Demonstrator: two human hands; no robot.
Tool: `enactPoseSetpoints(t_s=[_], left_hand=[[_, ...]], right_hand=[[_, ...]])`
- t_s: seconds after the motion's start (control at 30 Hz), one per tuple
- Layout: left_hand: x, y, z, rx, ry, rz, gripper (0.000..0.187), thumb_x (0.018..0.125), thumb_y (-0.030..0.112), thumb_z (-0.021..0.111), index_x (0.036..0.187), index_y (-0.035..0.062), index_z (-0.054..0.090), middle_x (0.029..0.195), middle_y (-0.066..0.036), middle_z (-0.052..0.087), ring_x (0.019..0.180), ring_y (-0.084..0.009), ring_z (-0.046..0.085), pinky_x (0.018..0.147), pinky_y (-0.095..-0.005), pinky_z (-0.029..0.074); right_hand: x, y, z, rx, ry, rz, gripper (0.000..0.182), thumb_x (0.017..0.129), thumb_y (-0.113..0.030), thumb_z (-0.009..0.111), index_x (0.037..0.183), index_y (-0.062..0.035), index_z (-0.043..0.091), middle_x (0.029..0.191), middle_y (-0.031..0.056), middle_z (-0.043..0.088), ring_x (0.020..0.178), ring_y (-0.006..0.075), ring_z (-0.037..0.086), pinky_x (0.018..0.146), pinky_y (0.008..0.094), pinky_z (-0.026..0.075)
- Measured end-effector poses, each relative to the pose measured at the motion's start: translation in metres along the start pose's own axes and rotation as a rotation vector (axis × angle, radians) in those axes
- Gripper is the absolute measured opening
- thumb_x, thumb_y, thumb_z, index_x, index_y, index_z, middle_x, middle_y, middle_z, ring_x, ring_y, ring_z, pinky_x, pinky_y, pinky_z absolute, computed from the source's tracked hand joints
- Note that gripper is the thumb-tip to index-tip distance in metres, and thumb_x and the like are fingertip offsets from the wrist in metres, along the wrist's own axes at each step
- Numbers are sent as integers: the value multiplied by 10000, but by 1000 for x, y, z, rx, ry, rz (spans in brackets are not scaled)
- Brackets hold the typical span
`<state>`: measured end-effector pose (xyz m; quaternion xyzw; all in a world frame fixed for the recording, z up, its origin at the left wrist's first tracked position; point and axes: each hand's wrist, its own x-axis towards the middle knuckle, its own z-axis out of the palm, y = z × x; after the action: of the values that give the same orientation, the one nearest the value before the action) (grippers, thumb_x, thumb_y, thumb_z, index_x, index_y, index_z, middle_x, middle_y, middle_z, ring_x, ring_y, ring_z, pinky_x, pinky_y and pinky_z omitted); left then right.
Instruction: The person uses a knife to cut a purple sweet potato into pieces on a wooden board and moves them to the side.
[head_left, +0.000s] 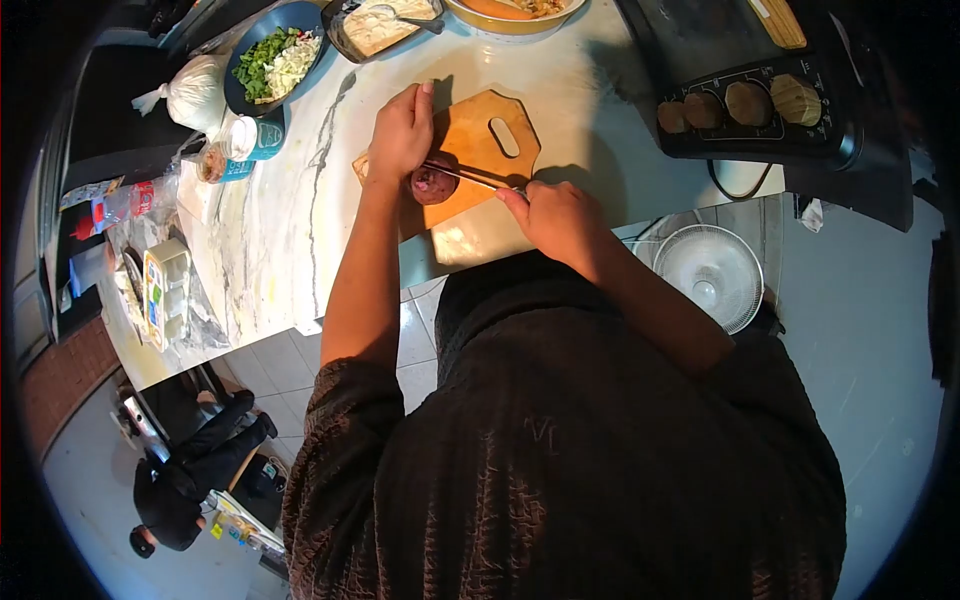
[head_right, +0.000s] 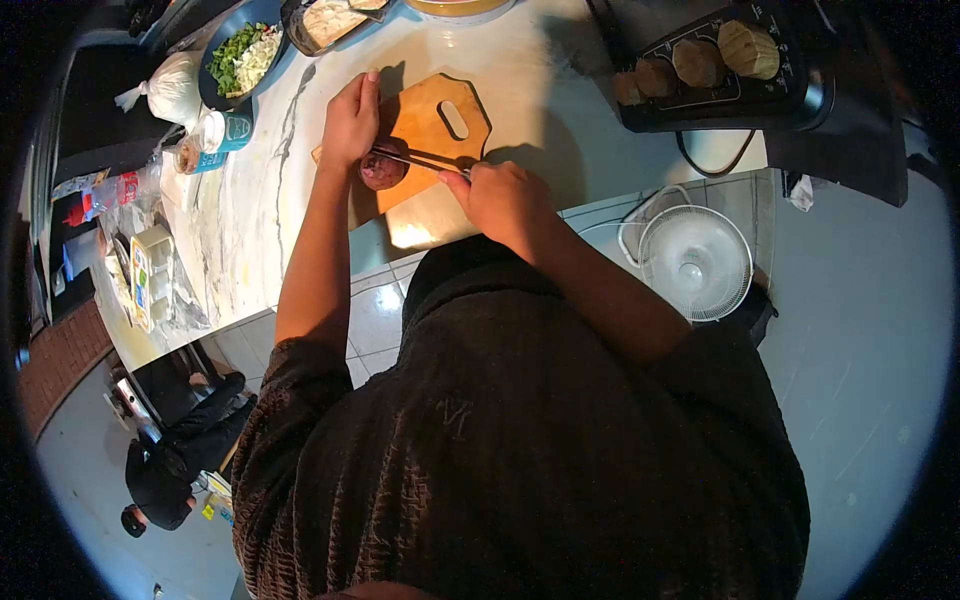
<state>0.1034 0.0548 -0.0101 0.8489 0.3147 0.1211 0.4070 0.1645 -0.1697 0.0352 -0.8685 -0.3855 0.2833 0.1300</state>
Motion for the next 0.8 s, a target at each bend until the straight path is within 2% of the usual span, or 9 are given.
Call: enactPoseSetpoints(t_s=[0.1, 0.23, 0.3, 0.43, 0.5, 0.57, 0.6, 0.67, 0.8], left_hand=[[0, -2, 2, 12, 16, 90, 372, 1008, 301, 435, 870, -15, 577, 861, -268, 609, 848, -461, 566, 744, -488, 444], [1, -1, -1, 28, 58, 111, 358, 1006, 292, 444, 877, -11, 583, 865, -265, 612, 841, -460, 566, 735, -485, 442], [-1, 3, -1, 27, 28, 31, 366, 1006, 299, 441, 878, -13, 586, 861, -269, 610, 840, -462, 565, 738, -491, 442], [-7, 6, -3, 76, 89, 126, 304, 988, 242, 492, 861, -18, 587, 817, -241, 607, 797, -431, 569, 717, -463, 454], [-30, 12, -12, -51, 298, 371, 200, 944, 147, 566, 826, -14, 584, 763, -185, 588, 726, -359, 570, 686, -413, 465], [-68, 10, -12, -137, 438, 277, 124, 877, 90, 648, 839, -7, 581, 773, -131, 577, 701, -283, 557, 675, -368, 465], [-87, 1, -5, -184, 461, 219, 226, 828, 155, 716, 913, -1, 577, 866, -129, 588, 793, -275, 561, 745, -383, 461], [-116, 9, 3, 101, 471, 149, 559, 711, 264, 832, 1124, -2, 564, 1041, -152, 578, 984, -329, 533, 904, -410, 416], [-123, 2, 14, 176, 435, 145, 626, 690, 255, 848, 1190, -5, 575, 1122, -170, 572, 1034, -343, 542, 925, -414, 431]], right_hand=[[3, 4, 5, -7, -72, 32, 609, 954, -550, 443, 836, -10, 699, 772, 239, 673, 825, 422, 668, 759, 490, 530], [11, 10, 12, 46, -56, -15, 618, 957, -550, 436, 807, -11, 699, 761, 246, 668, 812, 429, 665, 763, 491, 529], [7, 11, 11, 30, -67, 12, 628, 958, -553, 431, 799, -6, 696, 761, 256, 663, 806, 432, 662, 766, 494, 526], [7, 9, 10, 68, -76, 20, 631, 960, -553, 424, 812, -4, 697, 771, 266, 661, 815, 435, 660, 773, 501, 522], [7, 11, 10, 71, -120, -17, 633, 964, -547, 420, 829, 5, 698, 791, 273, 663, 833, 445, 656, 785, 506, 520], [6, 10, 12, 91, -118, 22, 634, 967, -540, 418, 828, 12, 696, 802, 278, 663, 836, 451, 654, 783, 511, 519], [6, 9, 12, 107, -120, 56, 635, 970, -533, 416, 826, 19, 695, 814, 283, 663, 839, 456, 652, 781, 515, 518], [9, 11, 12, 89, -115, 28, 625, 974, -528, 413, 842, 18, 687, 824, 287, 661, 844, 460, 649, 782, 519, 515], [5, 9, 9, 72, -88, 0, 577, 980, -514, 410, 914, 3, 658, 862, 271, 665, 870, 453, 641, 796, 517, 503]])
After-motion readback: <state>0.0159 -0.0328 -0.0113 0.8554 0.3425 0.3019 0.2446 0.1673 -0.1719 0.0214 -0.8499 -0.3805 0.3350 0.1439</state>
